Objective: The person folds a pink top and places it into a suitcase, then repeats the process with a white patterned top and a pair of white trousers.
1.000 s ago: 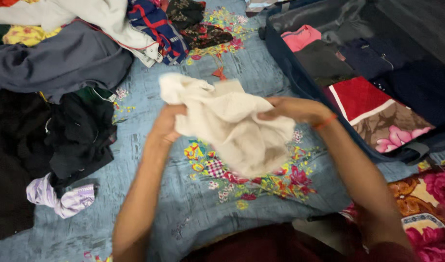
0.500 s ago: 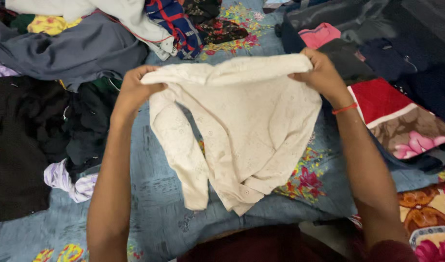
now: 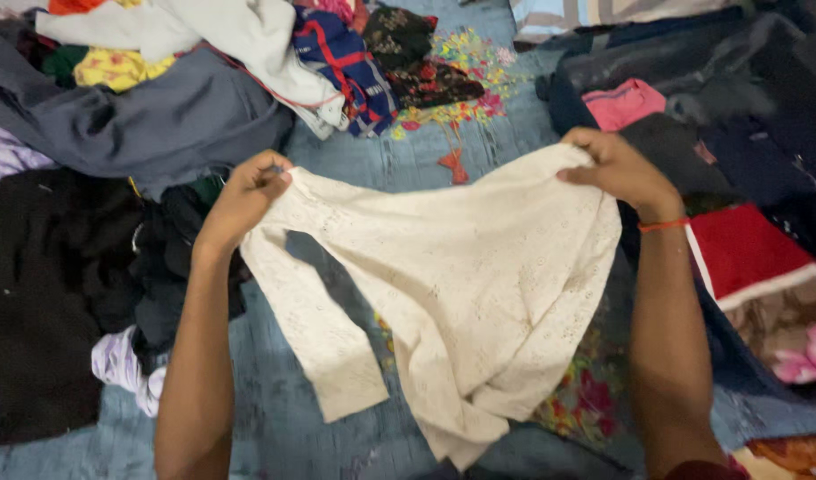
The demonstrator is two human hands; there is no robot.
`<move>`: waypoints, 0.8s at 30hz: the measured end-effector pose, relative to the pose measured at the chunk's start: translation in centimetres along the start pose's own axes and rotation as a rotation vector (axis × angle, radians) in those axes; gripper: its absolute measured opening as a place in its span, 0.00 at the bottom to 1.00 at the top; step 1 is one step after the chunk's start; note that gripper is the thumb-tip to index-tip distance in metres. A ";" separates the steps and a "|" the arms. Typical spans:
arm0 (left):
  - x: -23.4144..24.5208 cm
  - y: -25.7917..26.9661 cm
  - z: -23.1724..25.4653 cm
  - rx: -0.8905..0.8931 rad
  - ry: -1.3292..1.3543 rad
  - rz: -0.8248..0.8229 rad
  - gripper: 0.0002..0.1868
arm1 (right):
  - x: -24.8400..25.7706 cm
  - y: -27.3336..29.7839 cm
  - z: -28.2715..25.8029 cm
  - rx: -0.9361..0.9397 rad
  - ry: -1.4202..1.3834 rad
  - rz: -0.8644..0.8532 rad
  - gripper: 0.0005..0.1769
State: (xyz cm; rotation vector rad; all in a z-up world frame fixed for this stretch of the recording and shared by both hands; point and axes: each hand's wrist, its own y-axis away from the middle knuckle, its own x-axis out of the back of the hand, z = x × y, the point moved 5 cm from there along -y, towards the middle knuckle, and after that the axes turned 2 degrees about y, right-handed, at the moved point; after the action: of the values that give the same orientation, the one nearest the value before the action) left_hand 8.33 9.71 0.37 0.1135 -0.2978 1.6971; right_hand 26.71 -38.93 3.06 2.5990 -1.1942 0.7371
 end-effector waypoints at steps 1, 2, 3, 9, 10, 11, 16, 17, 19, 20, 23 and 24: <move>1.1 -0.4 1.1 -0.053 -0.116 0.115 0.05 | 0.4 -0.8 -0.3 0.006 0.001 -0.001 0.13; 2.1 -0.6 2.2 -0.105 -0.232 0.231 0.05 | 1.6 -1.1 -1.2 0.136 -0.005 0.154 0.13; 2.5 -1.2 3.0 -0.107 -0.235 0.235 0.05 | 2.7 -1.4 -2.1 0.267 -0.012 0.307 0.13; 3.4 -6.1 4.6 -0.671 -0.753 0.724 0.06 | 1.1 -8.6 1.3 0.459 0.542 0.981 0.18; 3.0 -7.9 2.9 -0.541 -0.963 0.681 0.09 | -0.3 -10.8 3.3 0.482 0.666 0.818 0.23; 2.6 -9.2 0.8 -0.406 -1.167 0.629 0.11 | -2.0 -12.9 5.5 0.508 0.782 0.651 0.29; 0.2 -9.1 -6.4 -0.215 -1.349 0.366 0.26 | -8.3 -14.4 15.8 -0.068 0.767 -0.052 0.53; -0.3 -8.5 -6.9 -0.204 -1.343 0.324 0.26 | -8.3 -13.9 15.8 -0.072 0.767 -0.053 0.53; -0.7 -7.0 -6.6 -0.275 -1.255 0.338 0.28 | -8.5 -12.2 16.0 -0.147 0.635 -0.032 0.53; -0.9 -6.3 -5.8 -0.354 -1.166 0.366 0.31 | -8.5 -11.7 16.2 -0.151 0.634 -0.034 0.53; -2.9 -3.4 -3.8 -0.412 -1.232 0.407 0.31 | -8.1 -10.3 17.2 -0.011 0.475 0.055 0.51; -3.6 -2.2 -3.3 -0.408 -1.230 0.398 0.31 | -7.8 -9.6 17.7 0.049 0.392 0.158 0.45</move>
State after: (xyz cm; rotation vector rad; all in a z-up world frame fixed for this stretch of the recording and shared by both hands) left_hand 11.38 7.35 -3.42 0.8406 -1.6479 1.7178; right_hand 35.99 -33.89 -15.79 2.2638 -1.2726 1.2508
